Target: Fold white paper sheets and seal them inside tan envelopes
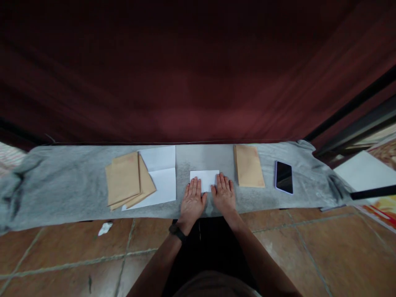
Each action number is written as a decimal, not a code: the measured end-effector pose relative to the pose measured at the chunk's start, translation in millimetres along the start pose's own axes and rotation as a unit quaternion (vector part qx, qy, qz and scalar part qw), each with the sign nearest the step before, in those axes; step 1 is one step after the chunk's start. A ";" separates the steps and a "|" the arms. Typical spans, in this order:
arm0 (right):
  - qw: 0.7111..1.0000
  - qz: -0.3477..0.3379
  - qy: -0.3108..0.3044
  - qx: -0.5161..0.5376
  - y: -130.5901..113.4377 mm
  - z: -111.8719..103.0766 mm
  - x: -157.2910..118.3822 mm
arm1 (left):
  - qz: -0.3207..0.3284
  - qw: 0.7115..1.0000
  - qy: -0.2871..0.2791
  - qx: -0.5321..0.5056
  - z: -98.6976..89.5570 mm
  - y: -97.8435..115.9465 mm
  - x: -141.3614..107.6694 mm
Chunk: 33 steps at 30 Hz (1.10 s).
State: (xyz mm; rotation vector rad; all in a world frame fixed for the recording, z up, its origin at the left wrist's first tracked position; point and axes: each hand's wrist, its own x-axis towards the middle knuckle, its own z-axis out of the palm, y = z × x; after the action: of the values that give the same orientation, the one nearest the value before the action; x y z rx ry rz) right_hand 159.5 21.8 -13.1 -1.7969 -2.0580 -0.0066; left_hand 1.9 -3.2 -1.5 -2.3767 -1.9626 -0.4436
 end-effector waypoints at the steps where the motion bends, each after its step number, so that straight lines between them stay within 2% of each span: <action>1: 1.000 0.001 0.004 0.000 0.0 0.9 -0.3 | 0.000 1.000 -0.001 0.001 0.7 -0.1 -0.1; 19: 0.999 0.013 0.006 -0.029 -0.5 5.4 -2.7 | -0.012 0.999 -0.032 0.029 4.2 1.0 -1.4; 27: 0.999 0.014 0.011 -0.032 -2.3 2.5 -2.6 | -0.013 1.000 -0.024 0.015 -1.1 3.7 -2.7; 33: 0.998 0.004 0.027 -0.048 -1.5 6.0 -3.7 | -0.013 1.000 -0.016 0.011 4.0 2.0 -4.3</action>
State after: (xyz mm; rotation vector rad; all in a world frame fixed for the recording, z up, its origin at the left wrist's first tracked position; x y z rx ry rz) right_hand 156.6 19.7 -19.4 -1.8417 -2.0438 -0.1524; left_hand 3.9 -6.9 -6.0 -2.3623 -2.0035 -0.3858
